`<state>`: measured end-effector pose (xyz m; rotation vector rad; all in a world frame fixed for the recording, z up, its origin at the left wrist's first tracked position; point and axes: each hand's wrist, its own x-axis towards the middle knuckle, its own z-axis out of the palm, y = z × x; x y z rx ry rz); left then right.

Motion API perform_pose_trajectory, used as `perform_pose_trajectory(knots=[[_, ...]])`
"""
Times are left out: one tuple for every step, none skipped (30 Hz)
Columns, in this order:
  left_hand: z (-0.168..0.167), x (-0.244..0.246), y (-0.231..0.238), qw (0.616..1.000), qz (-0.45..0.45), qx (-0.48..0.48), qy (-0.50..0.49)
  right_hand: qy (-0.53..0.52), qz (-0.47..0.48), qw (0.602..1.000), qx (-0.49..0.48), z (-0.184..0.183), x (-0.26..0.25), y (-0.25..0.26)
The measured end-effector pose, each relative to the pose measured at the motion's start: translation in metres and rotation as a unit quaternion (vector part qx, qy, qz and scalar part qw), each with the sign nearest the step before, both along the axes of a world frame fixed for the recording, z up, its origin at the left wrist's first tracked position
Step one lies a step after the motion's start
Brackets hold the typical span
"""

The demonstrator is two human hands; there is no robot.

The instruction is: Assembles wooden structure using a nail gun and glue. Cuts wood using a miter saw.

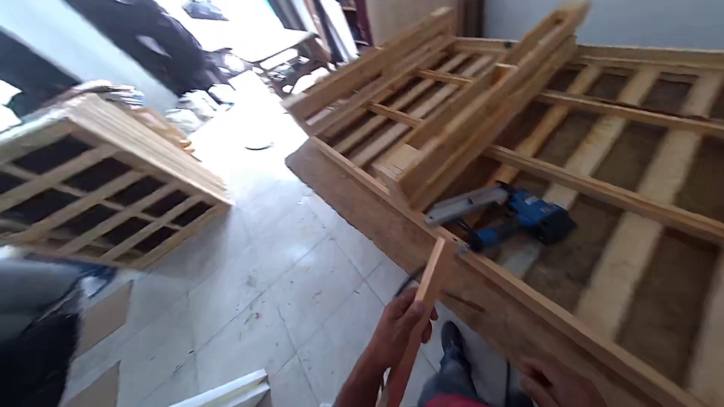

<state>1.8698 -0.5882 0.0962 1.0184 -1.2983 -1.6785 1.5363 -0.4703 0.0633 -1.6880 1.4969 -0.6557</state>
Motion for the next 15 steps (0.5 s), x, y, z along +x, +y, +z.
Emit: perform_pose_trajectory(knots=[[0.001, -0.02, 0.011, 1.0, -0.01, -0.022, 0.016, 0.01, -0.001, 1.0, -0.016, 0.002, -0.006, 0.008], [0.003, -0.039, 0.021, 0.998, -0.021, -0.045, 0.03, 0.012, -0.005, 0.999, -0.032, 0.003, -0.011, 0.016], [0.005, -0.059, 0.03, 0.997, -0.031, -0.064, 0.043, 0.007, -0.009, 0.999, -0.033, 0.005, -0.017, 0.024], [0.008, -0.08, 0.037, 0.995, -0.039, -0.077, 0.056, -0.001, -0.011, 1.0, -0.02, 0.01, -0.023, 0.031], [0.011, -0.1, 0.044, 0.993, -0.044, -0.084, 0.072, -0.011, -0.013, 1.0, -0.001, 0.015, -0.028, 0.037], [0.014, -0.119, 0.051, 0.991, -0.049, -0.084, 0.087, -0.021, -0.014, 1.0, 0.016, 0.019, -0.032, 0.045], [0.017, -0.137, 0.057, 0.99, -0.056, -0.084, 0.1, -0.028, -0.015, 0.999, 0.027, 0.022, -0.034, 0.052], [0.021, -0.155, 0.063, 0.988, -0.065, -0.083, 0.113, -0.031, -0.013, 0.999, 0.037, 0.024, -0.037, 0.059], [0.025, -0.172, 0.068, 0.986, -0.076, -0.08, 0.122, -0.033, -0.01, 0.998, 0.045, 0.025, -0.039, 0.066], [0.028, -0.187, 0.073, 0.985, -0.086, -0.076, 0.127, -0.035, -0.005, 0.998, 0.054, 0.026, -0.041, 0.072], [0.031, -0.201, 0.077, 0.984, -0.097, -0.075, 0.128, -0.036, 0.0, 0.997, 0.066, 0.027, -0.045, 0.079], [0.034, -0.214, 0.081, 0.983, -0.11, -0.073, 0.125, -0.035, 0.0, 0.996, 0.077, 0.026, -0.048, 0.085], [0.035, -0.224, 0.085, 0.982, -0.122, -0.067, 0.126, -0.036, -0.006, 0.996, 0.086, 0.025, -0.052, 0.09], [0.036, -0.234, 0.089, 0.981, -0.132, -0.057, 0.132, -0.037, -0.016, 0.995, 0.095, 0.023, -0.056, 0.095], [0.037, -0.243, 0.093, 0.979, -0.139, -0.046, 0.14, -0.034, -0.028, 0.994, 0.102, 0.023, -0.061, 0.1]])
